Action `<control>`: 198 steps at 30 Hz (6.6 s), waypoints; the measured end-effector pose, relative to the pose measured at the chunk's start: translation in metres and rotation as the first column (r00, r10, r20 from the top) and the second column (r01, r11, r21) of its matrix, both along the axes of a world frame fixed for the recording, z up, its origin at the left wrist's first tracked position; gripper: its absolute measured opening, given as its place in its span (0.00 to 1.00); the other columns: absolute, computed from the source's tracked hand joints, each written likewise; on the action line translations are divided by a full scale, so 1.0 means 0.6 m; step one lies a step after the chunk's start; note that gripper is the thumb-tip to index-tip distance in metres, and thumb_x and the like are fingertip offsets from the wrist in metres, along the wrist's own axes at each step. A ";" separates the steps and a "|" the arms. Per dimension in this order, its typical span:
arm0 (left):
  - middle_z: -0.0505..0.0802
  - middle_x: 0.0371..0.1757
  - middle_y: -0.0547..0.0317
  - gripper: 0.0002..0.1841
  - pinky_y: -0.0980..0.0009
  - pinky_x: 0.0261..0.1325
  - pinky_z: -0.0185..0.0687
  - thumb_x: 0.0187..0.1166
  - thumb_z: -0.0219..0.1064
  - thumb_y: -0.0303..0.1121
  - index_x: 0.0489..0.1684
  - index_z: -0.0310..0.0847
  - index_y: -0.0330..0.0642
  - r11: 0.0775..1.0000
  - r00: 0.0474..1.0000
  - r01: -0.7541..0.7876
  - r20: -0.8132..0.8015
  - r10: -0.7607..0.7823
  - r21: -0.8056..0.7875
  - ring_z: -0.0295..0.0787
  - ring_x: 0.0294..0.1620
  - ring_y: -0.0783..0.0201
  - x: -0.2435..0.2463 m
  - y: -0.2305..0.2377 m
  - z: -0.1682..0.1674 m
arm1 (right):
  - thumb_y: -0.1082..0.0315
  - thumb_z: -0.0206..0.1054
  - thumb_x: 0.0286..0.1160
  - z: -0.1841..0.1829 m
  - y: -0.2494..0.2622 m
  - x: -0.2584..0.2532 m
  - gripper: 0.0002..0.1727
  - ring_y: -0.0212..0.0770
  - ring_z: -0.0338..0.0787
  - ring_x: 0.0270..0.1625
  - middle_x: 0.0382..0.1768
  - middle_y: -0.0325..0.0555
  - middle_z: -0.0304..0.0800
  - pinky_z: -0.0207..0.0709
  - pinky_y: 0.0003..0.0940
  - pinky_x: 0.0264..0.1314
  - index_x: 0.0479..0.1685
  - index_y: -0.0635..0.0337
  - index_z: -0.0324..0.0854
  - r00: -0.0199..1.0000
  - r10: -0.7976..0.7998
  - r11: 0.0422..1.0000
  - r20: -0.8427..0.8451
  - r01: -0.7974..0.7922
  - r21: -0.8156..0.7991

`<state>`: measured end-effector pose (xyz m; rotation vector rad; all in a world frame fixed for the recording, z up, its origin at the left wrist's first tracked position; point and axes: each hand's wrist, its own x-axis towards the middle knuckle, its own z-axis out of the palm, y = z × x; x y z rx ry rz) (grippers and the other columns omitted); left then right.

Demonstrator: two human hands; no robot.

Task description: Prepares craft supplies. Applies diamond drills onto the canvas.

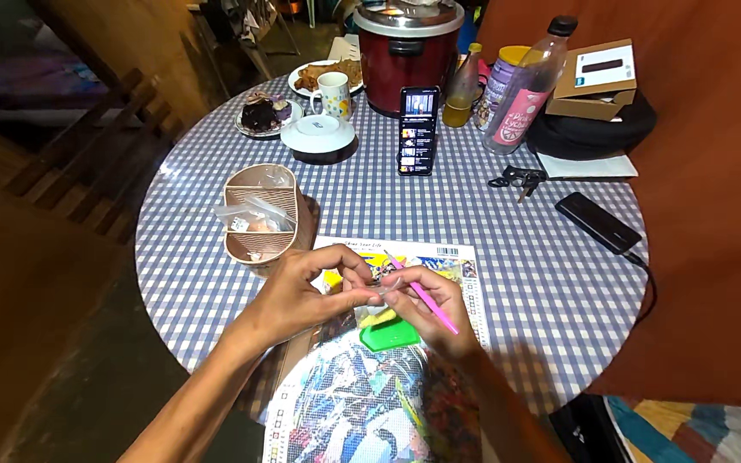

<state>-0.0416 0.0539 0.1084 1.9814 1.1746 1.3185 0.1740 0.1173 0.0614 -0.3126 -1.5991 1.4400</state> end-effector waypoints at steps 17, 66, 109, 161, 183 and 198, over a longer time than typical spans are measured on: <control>0.95 0.43 0.70 0.11 0.78 0.54 0.86 0.83 0.69 0.39 0.46 0.95 0.45 0.974 0.994 0.106 0.023 -0.104 -0.199 0.90 0.47 0.77 -0.011 0.004 -0.025 | 0.76 0.70 0.74 -0.006 -0.003 0.007 0.06 0.21 0.86 0.36 0.38 0.38 0.93 0.83 0.18 0.40 0.44 0.71 0.87 0.998 -0.056 0.998 0.041 0.054 0.038; 0.95 0.47 0.71 0.10 0.80 0.48 0.88 0.82 0.68 0.41 0.46 0.94 0.48 0.958 0.997 0.057 -0.029 -0.068 -0.280 0.91 0.44 0.77 0.046 0.006 -0.020 | 0.59 0.81 0.62 -0.036 -0.038 0.032 0.29 0.34 0.92 0.48 0.50 0.51 0.93 0.87 0.25 0.48 0.64 0.64 0.87 0.690 -0.675 0.672 0.259 0.431 0.602; 0.96 0.41 0.72 0.08 0.80 0.51 0.90 0.77 0.72 0.39 0.43 0.93 0.47 0.982 0.998 0.058 -0.019 -0.062 -0.179 0.92 0.43 0.78 0.045 -0.027 -0.035 | 0.62 0.78 0.71 -0.039 -0.056 0.052 0.29 0.35 0.90 0.48 0.50 0.56 0.91 0.83 0.20 0.54 0.70 0.67 0.81 0.850 -0.466 0.765 0.245 0.247 0.595; 0.85 0.49 0.53 0.08 0.67 0.54 0.74 0.88 0.59 0.33 0.55 0.82 0.50 0.917 0.814 -0.012 -0.529 0.240 0.399 0.81 0.51 0.58 0.060 -0.034 -0.049 | 0.59 0.62 0.75 0.028 -0.065 0.050 0.11 0.26 0.83 0.30 0.27 0.31 0.86 0.74 0.27 0.32 0.33 0.49 0.89 0.682 -0.538 0.838 0.495 0.371 0.400; 0.95 0.37 0.67 0.12 0.70 0.49 0.70 0.86 0.61 0.39 0.47 0.90 0.46 0.954 0.916 -0.233 -0.286 0.280 0.188 0.85 0.38 0.75 0.091 -0.024 -0.043 | 0.42 0.73 0.67 -0.010 -0.074 0.060 0.39 0.43 0.91 0.61 0.60 0.53 0.92 0.85 0.39 0.62 0.71 0.64 0.83 0.530 -0.747 0.648 0.401 0.445 0.618; 0.96 0.48 0.53 0.19 0.73 0.55 0.82 0.91 0.57 0.36 0.71 0.84 0.39 0.982 0.890 0.184 -0.419 -0.183 -0.038 0.90 0.45 0.64 0.049 -0.016 -0.056 | 0.52 0.64 0.84 -0.041 -0.032 0.086 0.24 0.44 0.93 0.47 0.52 0.54 0.92 0.86 0.33 0.44 0.69 0.57 0.86 0.608 -0.657 0.621 0.446 0.101 0.777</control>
